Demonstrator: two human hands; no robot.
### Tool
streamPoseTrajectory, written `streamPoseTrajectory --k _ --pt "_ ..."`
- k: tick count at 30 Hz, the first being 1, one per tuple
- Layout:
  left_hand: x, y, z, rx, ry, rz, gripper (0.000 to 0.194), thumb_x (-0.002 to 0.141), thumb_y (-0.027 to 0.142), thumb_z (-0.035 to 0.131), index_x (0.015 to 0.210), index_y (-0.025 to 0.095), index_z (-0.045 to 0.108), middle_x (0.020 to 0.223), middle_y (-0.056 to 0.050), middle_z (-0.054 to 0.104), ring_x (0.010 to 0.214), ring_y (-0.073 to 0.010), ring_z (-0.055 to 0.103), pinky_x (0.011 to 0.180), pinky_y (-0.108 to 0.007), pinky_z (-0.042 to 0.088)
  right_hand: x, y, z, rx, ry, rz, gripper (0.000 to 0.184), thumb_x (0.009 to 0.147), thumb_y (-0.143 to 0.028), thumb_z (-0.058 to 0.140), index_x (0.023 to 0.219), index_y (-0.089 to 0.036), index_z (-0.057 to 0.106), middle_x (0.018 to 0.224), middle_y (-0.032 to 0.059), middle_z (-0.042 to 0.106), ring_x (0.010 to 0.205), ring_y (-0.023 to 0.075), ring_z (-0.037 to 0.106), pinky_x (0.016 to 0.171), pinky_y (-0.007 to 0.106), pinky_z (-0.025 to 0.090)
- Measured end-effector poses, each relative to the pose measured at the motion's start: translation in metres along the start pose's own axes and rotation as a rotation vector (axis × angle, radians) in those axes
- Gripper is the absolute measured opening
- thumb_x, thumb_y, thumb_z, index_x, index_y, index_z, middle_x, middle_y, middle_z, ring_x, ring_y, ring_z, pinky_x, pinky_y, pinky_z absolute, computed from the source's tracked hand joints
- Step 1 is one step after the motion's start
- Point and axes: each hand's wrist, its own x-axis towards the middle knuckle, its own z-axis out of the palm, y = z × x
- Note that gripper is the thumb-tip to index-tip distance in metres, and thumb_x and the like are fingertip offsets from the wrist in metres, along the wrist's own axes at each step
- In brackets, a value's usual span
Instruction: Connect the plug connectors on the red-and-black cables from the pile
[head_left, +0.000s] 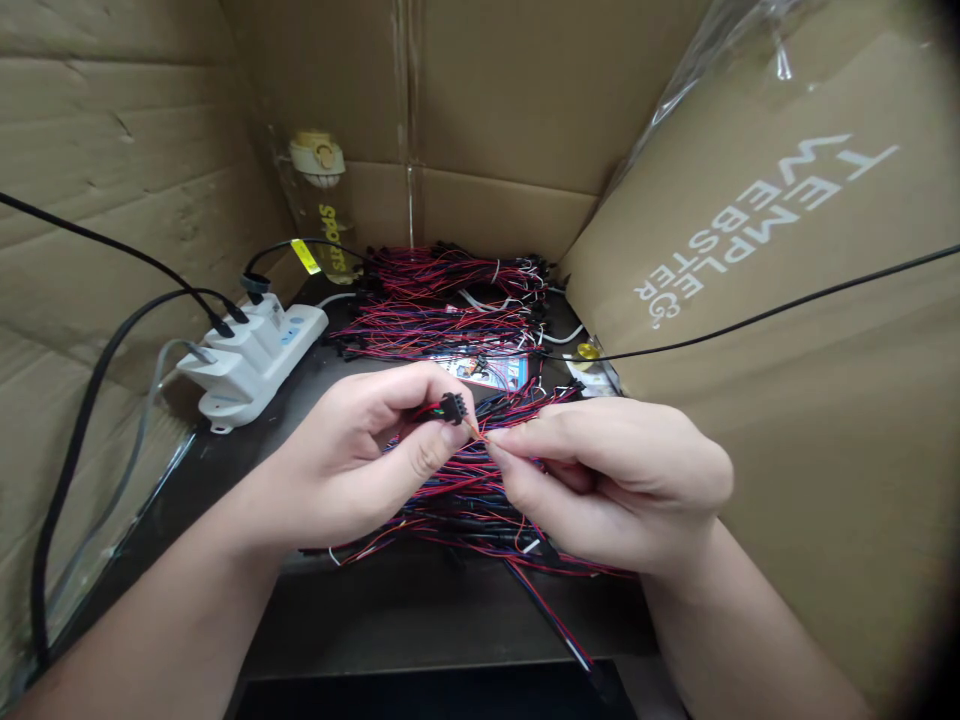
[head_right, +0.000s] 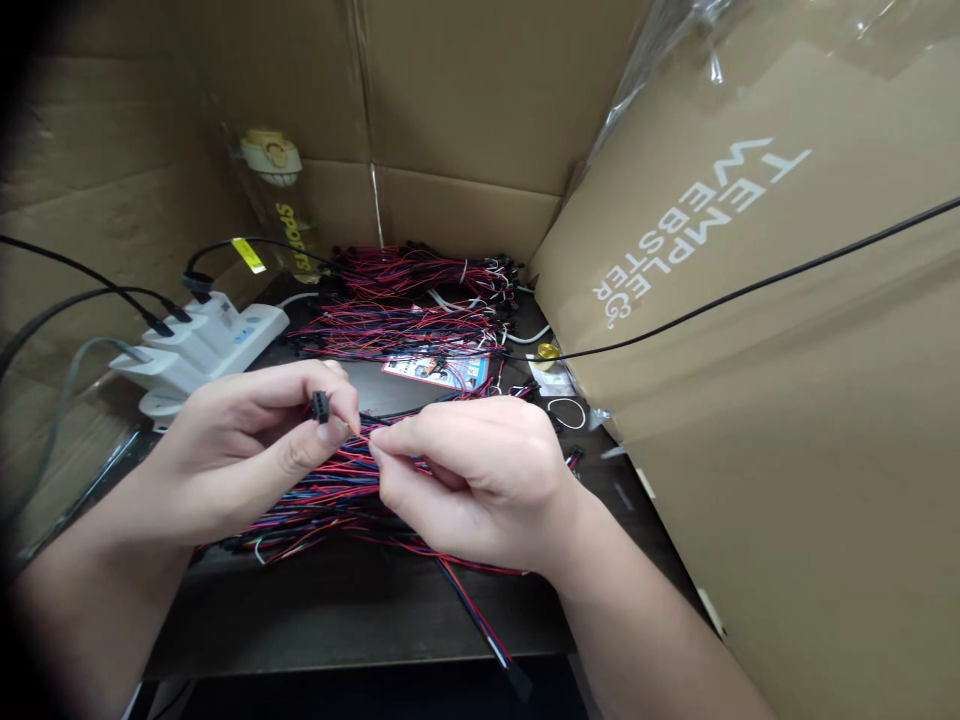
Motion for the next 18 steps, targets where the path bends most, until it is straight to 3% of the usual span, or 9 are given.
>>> streamPoseTrajectory --k 14,18 --pt "-0.0002 0.0010 0.0044 0.019 0.063 -0.049 0.017 0.100 0.016 0.058 0.084 0.018 0.059 0.074 0.005 0.054 0.065 -0.0064 0.047 0.058 -0.017 0.040 -0.0031 0.0004 0.0048 -0.076 -0.048 0.004 0.015 0.086 -0.006 0.071 0.088 -0.020 0.070 0.054 -0.0096 0.052 0.045 0.0050 0.039 0.049 0.021 0.041" --pt "-0.0007 -0.0027 0.0056 0.055 0.088 -0.016 0.013 0.101 0.018 0.058 0.088 0.019 0.059 0.076 0.004 0.055 0.065 -0.0069 0.047 0.056 -0.018 0.039 -0.0037 -0.0008 0.0082 -0.107 -0.002 0.022 0.011 0.088 -0.011 0.073 0.089 -0.021 0.071 0.053 -0.0097 0.051 0.044 0.0050 0.038 0.047 0.021 0.040"
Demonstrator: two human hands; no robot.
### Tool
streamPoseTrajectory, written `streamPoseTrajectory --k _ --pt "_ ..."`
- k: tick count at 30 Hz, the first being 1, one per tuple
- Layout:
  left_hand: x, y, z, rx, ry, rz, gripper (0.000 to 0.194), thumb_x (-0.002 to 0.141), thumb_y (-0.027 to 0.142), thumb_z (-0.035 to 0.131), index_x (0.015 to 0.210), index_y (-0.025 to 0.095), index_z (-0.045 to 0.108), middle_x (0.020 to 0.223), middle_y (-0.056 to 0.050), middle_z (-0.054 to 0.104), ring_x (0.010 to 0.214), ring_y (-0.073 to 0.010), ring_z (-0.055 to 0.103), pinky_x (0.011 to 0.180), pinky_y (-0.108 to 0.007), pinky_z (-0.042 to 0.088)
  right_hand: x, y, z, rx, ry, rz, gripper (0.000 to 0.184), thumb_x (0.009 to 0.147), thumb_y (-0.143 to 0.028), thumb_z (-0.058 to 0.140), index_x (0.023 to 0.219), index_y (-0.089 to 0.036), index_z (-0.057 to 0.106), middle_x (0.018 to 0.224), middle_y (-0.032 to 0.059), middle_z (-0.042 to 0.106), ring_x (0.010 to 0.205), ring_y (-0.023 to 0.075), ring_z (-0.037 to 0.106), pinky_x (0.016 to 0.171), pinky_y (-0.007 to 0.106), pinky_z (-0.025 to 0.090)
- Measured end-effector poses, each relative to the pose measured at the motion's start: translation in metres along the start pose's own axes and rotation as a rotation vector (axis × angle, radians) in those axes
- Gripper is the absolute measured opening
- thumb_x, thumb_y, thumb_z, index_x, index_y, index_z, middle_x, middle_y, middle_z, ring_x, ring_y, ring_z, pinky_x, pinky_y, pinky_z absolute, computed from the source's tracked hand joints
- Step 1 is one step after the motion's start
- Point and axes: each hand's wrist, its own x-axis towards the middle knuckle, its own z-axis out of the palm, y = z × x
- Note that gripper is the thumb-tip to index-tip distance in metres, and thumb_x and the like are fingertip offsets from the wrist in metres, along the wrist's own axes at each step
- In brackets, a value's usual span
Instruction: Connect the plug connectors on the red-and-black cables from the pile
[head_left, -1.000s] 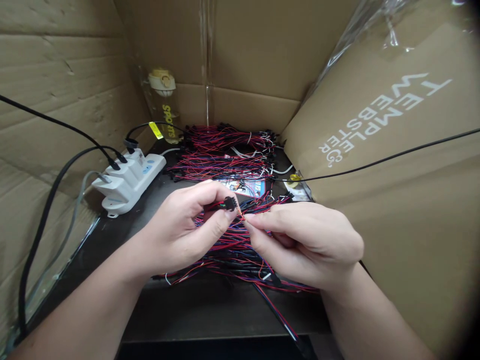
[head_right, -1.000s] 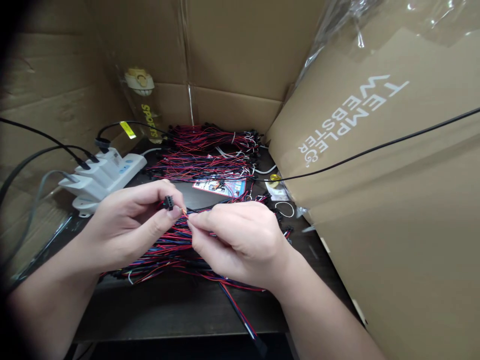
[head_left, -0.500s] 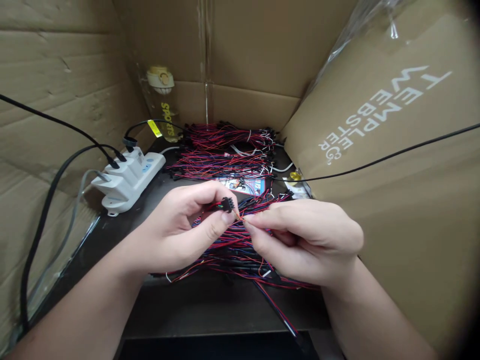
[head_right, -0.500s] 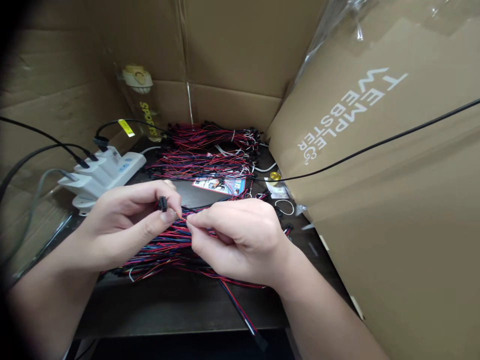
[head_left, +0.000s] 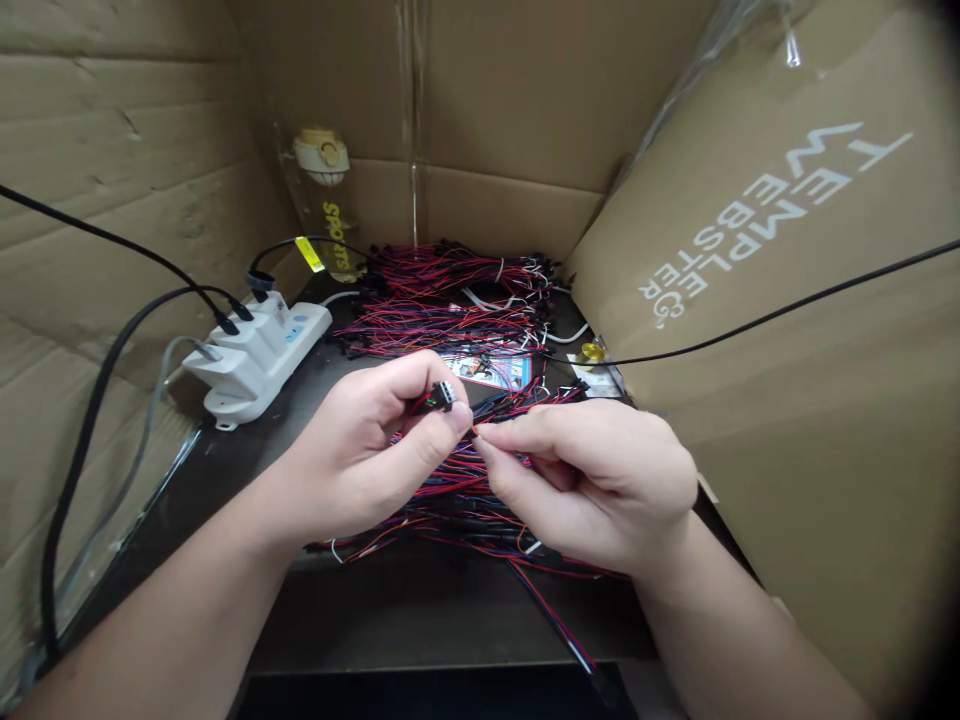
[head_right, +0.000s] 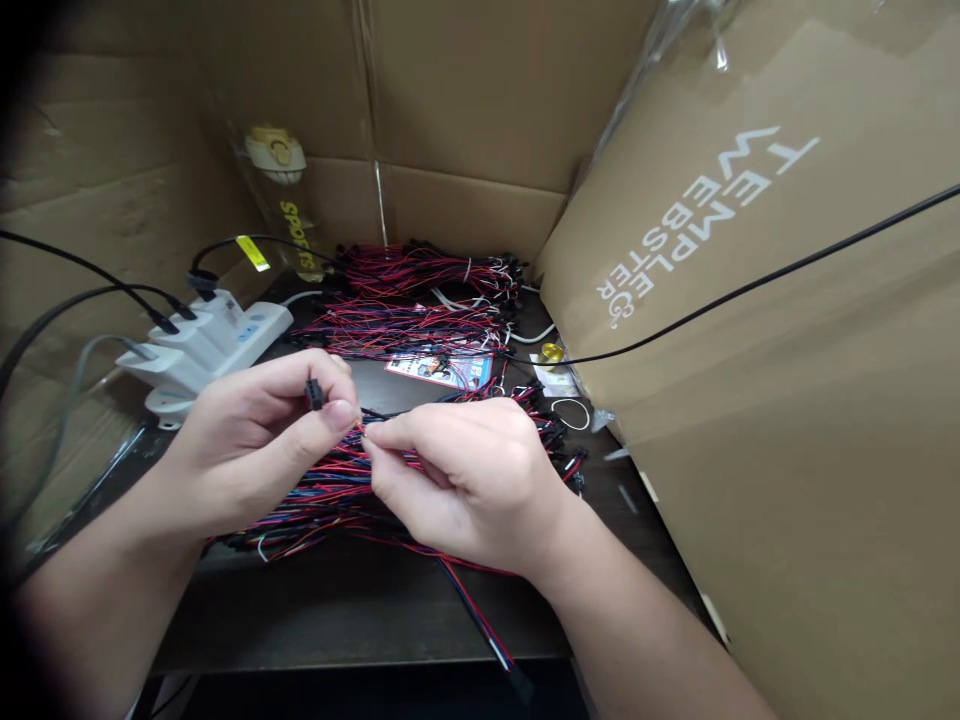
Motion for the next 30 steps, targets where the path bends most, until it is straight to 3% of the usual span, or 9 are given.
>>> streamPoseTrajectory --k 6,12,17,22,30 --pt "-0.003 -0.004 -0.001 0.055 0.023 0.026 0.010 0.101 0.021 0.059 0.091 0.020 0.058 0.075 0.003 0.053 0.063 -0.0091 0.045 0.053 -0.023 0.037 -0.001 -0.005 0.008 0.014 0.072 0.076 0.005 0.089 -0.014 0.073 0.087 -0.019 0.072 0.055 -0.0084 0.051 0.044 0.0044 0.039 0.042 0.020 0.034" --pt "-0.002 -0.001 0.001 -0.003 0.029 0.024 0.013 0.103 0.021 0.057 0.090 0.020 0.056 0.076 0.004 0.052 0.065 -0.0079 0.045 0.056 -0.020 0.038 -0.001 -0.008 0.011 0.016 0.107 0.151 0.006 0.088 -0.018 0.075 0.092 -0.018 0.071 0.052 -0.0112 0.040 0.041 0.0036 0.036 0.039 0.019 0.030" --pt "-0.002 0.001 0.003 -0.039 0.012 -0.022 0.015 0.104 0.023 0.056 0.089 0.020 0.056 0.074 0.004 0.050 0.063 -0.0073 0.043 0.055 -0.019 0.037 0.001 -0.010 0.009 -0.017 0.095 0.136 0.010 0.084 -0.013 0.072 0.083 -0.020 0.065 0.051 -0.0113 0.042 0.040 0.0030 0.039 0.041 0.017 0.036" --pt "-0.002 0.002 0.003 -0.059 0.027 -0.021 0.016 0.103 0.021 0.056 0.087 0.020 0.057 0.075 0.004 0.052 0.064 -0.0067 0.045 0.056 -0.018 0.038 -0.001 -0.011 0.008 -0.040 0.112 0.127 0.016 0.079 -0.010 0.070 0.090 -0.021 0.067 0.051 -0.0121 0.043 0.040 0.0033 0.040 0.043 0.017 0.039" --pt "0.001 0.003 0.003 -0.109 0.128 -0.055 0.015 0.095 0.019 0.067 0.080 0.018 0.066 0.070 0.003 0.058 0.062 -0.0080 0.049 0.054 -0.020 0.040 -0.002 -0.008 0.007 -0.038 0.087 0.105 0.013 0.088 -0.011 0.067 0.097 -0.020 0.072 0.053 -0.0098 0.050 0.043 0.0039 0.044 0.047 0.017 0.043"
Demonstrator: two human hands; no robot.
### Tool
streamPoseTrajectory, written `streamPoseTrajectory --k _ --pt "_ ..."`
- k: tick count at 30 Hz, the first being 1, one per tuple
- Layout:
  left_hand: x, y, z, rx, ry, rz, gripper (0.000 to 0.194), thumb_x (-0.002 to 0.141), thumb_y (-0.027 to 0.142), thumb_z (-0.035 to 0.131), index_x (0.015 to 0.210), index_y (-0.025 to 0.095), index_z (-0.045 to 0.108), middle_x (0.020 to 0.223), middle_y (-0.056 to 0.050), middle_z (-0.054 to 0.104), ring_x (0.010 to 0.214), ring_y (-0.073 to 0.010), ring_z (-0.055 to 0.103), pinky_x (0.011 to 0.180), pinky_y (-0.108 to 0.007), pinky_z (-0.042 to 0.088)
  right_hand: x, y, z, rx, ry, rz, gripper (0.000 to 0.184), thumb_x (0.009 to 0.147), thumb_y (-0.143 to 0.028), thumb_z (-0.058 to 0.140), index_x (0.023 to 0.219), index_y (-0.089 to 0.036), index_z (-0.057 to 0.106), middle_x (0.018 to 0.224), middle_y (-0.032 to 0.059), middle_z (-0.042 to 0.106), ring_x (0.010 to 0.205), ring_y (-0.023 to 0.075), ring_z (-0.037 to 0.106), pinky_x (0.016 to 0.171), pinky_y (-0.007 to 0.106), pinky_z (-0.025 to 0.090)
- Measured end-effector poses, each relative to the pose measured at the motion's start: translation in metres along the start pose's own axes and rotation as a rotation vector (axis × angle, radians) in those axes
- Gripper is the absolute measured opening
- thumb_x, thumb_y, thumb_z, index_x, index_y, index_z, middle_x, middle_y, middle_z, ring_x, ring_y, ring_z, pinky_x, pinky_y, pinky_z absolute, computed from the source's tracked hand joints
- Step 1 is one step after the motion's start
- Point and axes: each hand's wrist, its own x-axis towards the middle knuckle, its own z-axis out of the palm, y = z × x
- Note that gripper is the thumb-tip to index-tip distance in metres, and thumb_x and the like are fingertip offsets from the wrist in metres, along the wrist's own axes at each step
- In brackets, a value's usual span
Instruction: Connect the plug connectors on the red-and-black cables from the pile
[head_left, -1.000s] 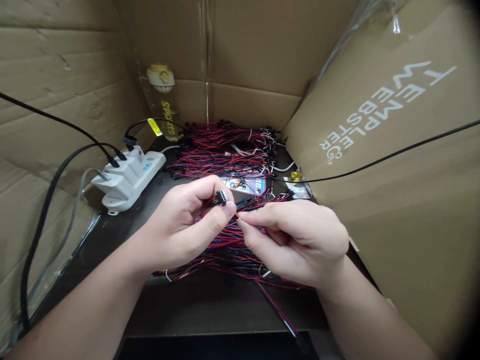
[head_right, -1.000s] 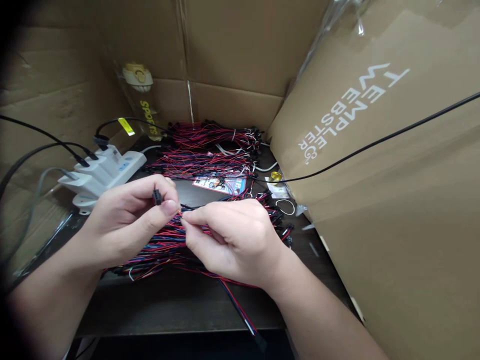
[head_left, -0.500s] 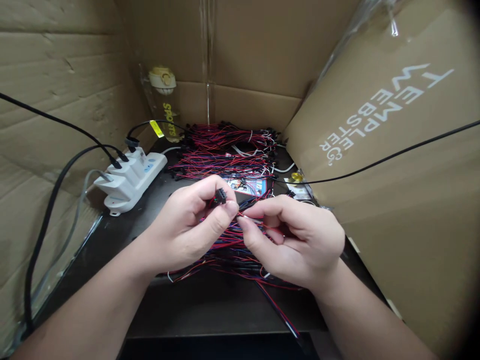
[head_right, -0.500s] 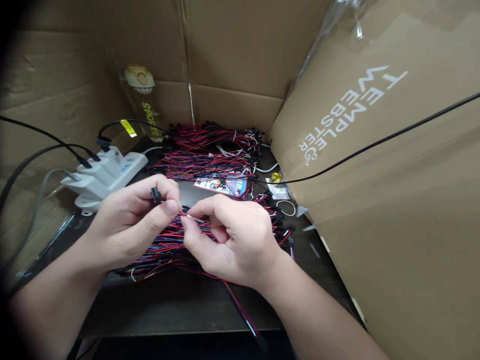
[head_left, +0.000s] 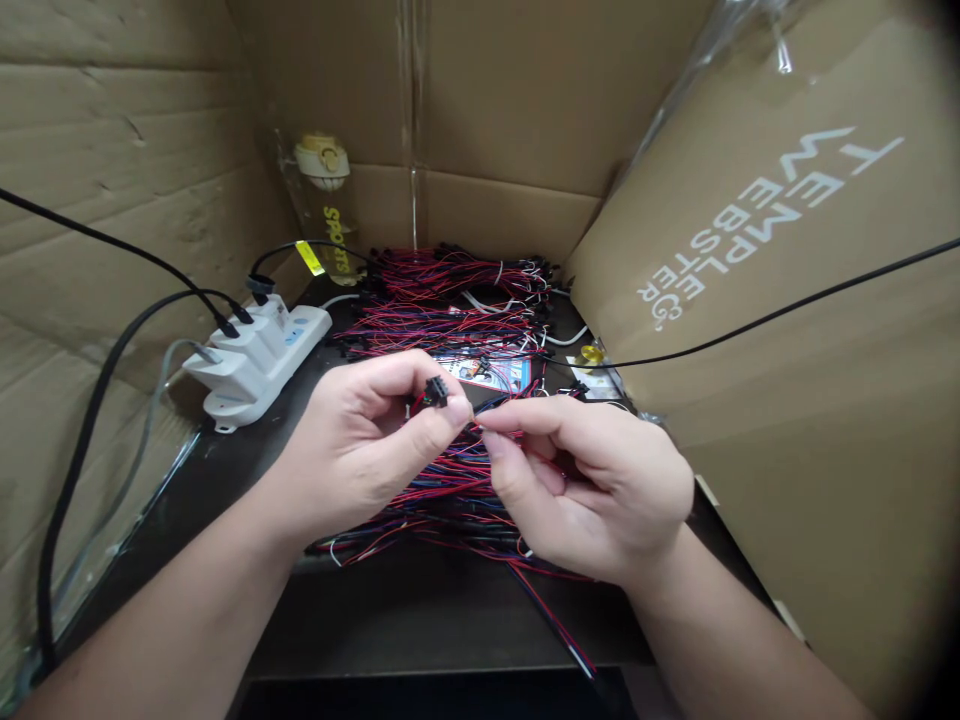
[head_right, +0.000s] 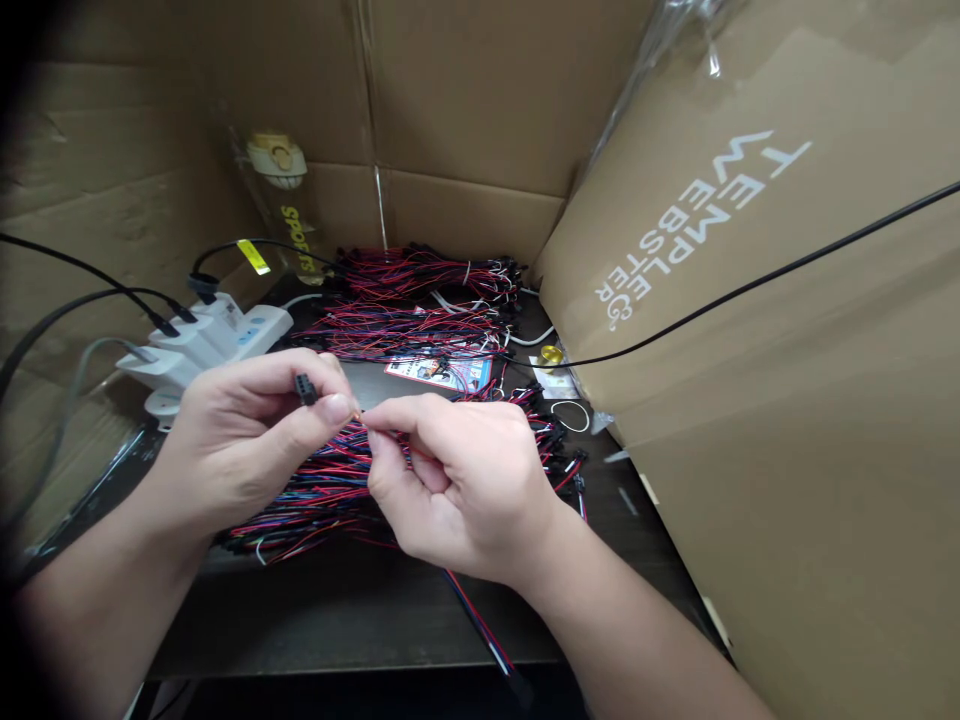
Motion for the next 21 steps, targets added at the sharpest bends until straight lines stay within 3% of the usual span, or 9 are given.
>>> streamPoseTrajectory --k 6,15,21 --pt "0.002 0.000 -0.001 0.061 0.042 -0.022 0.017 0.092 0.023 0.068 0.076 0.017 0.068 0.065 0.001 0.059 0.058 -0.0100 0.049 0.051 -0.022 0.041 0.002 0.004 0.001 0.017 0.011 -0.021 0.013 0.091 -0.010 0.069 0.097 -0.019 0.075 0.059 -0.0055 0.063 0.045 0.0058 0.046 0.047 0.019 0.044" --pt "0.000 -0.010 -0.008 0.049 0.008 -0.016 0.017 0.091 0.021 0.063 0.075 0.017 0.064 0.067 -0.001 0.059 0.061 -0.0124 0.050 0.053 -0.026 0.040 0.001 0.003 0.001 0.093 -0.006 0.060 0.001 0.089 -0.017 0.073 0.091 -0.017 0.073 0.054 -0.0089 0.049 0.043 0.0035 0.042 0.041 0.017 0.035" --pt "-0.001 -0.008 -0.009 -0.002 -0.038 0.024 0.018 0.093 0.020 0.063 0.076 0.018 0.061 0.068 0.000 0.057 0.062 -0.0125 0.049 0.057 -0.027 0.040 0.000 0.001 0.000 0.113 -0.008 0.064 0.004 0.088 -0.015 0.073 0.090 -0.018 0.072 0.053 -0.0098 0.045 0.042 0.0035 0.040 0.040 0.017 0.033"
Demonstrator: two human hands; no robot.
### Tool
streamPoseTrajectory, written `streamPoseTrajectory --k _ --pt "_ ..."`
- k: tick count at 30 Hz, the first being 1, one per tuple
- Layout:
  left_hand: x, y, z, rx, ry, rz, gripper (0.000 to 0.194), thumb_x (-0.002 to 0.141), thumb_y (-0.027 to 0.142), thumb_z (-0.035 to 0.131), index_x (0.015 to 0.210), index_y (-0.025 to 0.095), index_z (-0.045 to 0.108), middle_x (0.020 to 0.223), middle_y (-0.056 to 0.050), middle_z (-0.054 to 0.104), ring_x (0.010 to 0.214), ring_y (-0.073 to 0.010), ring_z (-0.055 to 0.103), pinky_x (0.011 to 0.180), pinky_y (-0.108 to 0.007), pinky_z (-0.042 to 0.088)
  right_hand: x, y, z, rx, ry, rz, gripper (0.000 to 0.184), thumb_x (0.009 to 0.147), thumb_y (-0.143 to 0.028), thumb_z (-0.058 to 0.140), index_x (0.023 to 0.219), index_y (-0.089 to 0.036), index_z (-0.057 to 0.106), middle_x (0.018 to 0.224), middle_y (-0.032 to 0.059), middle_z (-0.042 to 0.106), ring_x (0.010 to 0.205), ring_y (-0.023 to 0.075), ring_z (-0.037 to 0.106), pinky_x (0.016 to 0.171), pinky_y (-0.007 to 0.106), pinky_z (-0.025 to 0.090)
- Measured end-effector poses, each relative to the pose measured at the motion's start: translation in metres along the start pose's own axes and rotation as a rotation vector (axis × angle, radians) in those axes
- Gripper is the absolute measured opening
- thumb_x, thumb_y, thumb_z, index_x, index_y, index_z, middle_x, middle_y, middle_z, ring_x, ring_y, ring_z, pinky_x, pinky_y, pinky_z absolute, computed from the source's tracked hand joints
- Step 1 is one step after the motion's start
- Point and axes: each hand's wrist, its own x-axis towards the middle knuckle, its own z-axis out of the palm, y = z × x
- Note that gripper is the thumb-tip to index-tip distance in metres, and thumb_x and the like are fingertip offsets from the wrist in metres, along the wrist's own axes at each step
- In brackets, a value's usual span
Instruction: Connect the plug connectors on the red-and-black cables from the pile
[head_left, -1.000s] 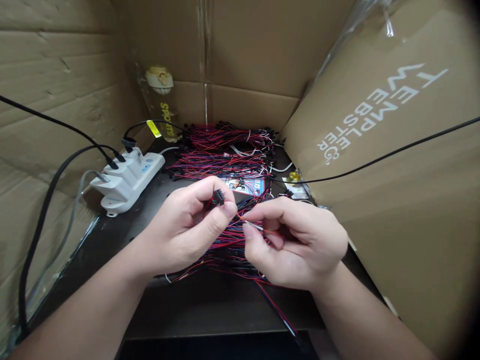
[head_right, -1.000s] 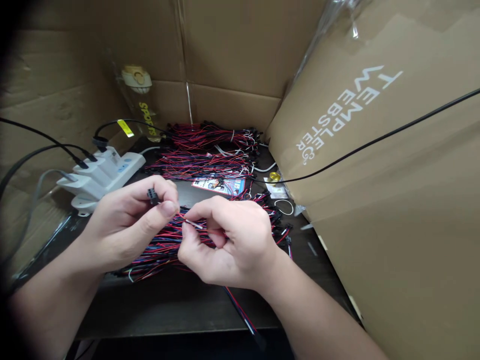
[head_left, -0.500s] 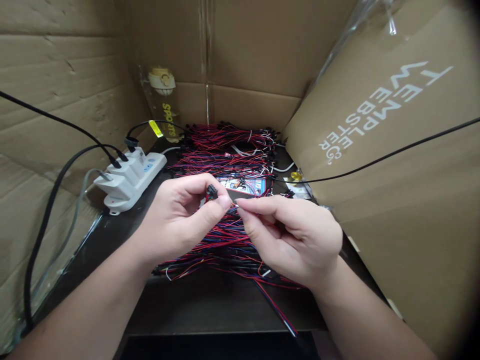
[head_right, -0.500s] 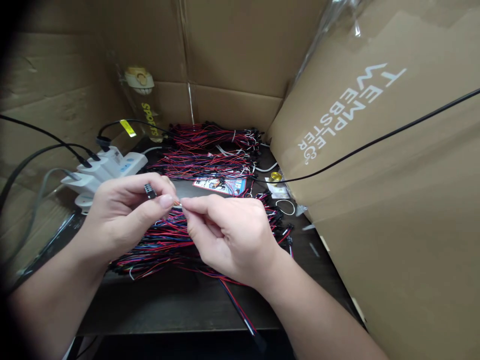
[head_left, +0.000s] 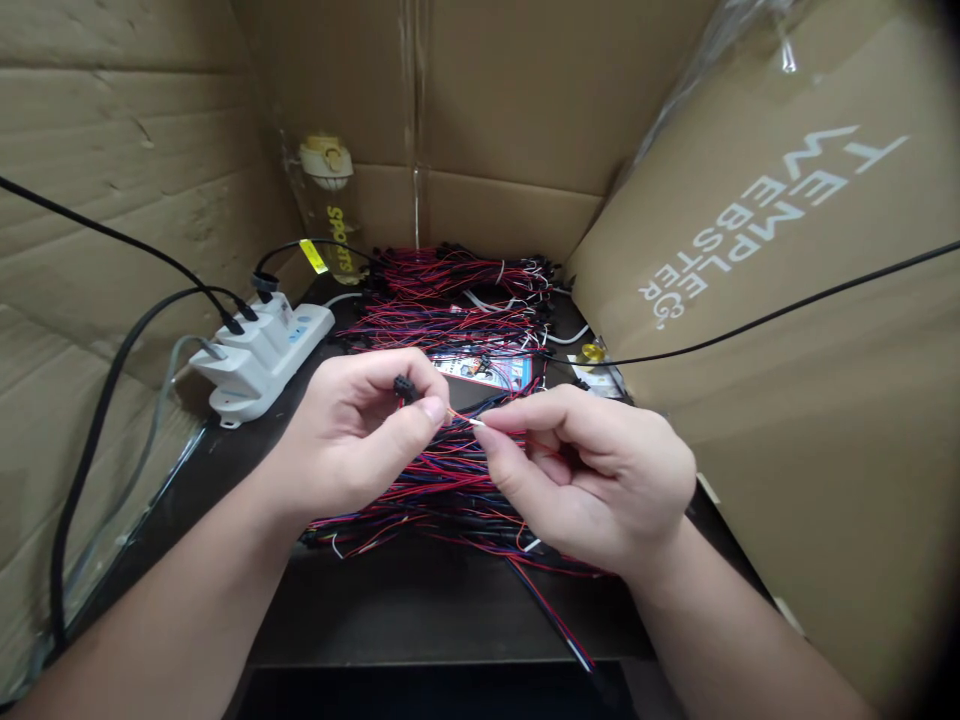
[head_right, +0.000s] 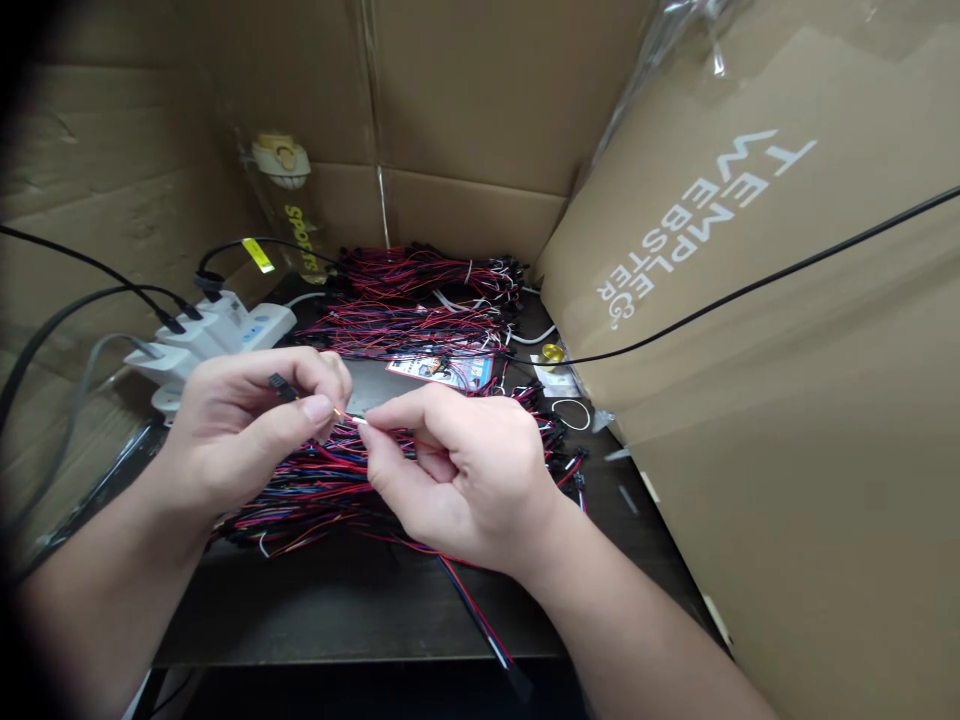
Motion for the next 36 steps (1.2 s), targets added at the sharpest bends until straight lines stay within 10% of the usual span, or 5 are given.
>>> streamPoseTrajectory --k 20,36 --pt "-0.0017 0.0019 0.0050 0.261 -0.018 0.206 0.009 0.094 0.014 0.061 0.088 0.021 0.060 0.079 -0.001 0.062 0.071 -0.0133 0.055 0.066 -0.029 0.045 -0.0004 -0.0037 0.0022 -0.064 0.060 0.004 0.003 0.086 -0.016 0.074 0.087 -0.018 0.072 0.052 -0.0083 0.051 0.041 0.0040 0.042 0.039 0.016 0.035" --pt "-0.0084 0.0025 0.0081 0.130 0.020 0.118 0.009 0.099 0.021 0.059 0.090 0.022 0.061 0.076 0.000 0.058 0.071 -0.0145 0.053 0.066 -0.031 0.043 -0.0024 -0.0095 0.0000 -0.058 0.066 0.011 0.006 0.086 -0.014 0.074 0.085 -0.020 0.070 0.052 -0.0092 0.051 0.041 0.0035 0.041 0.040 0.017 0.035"
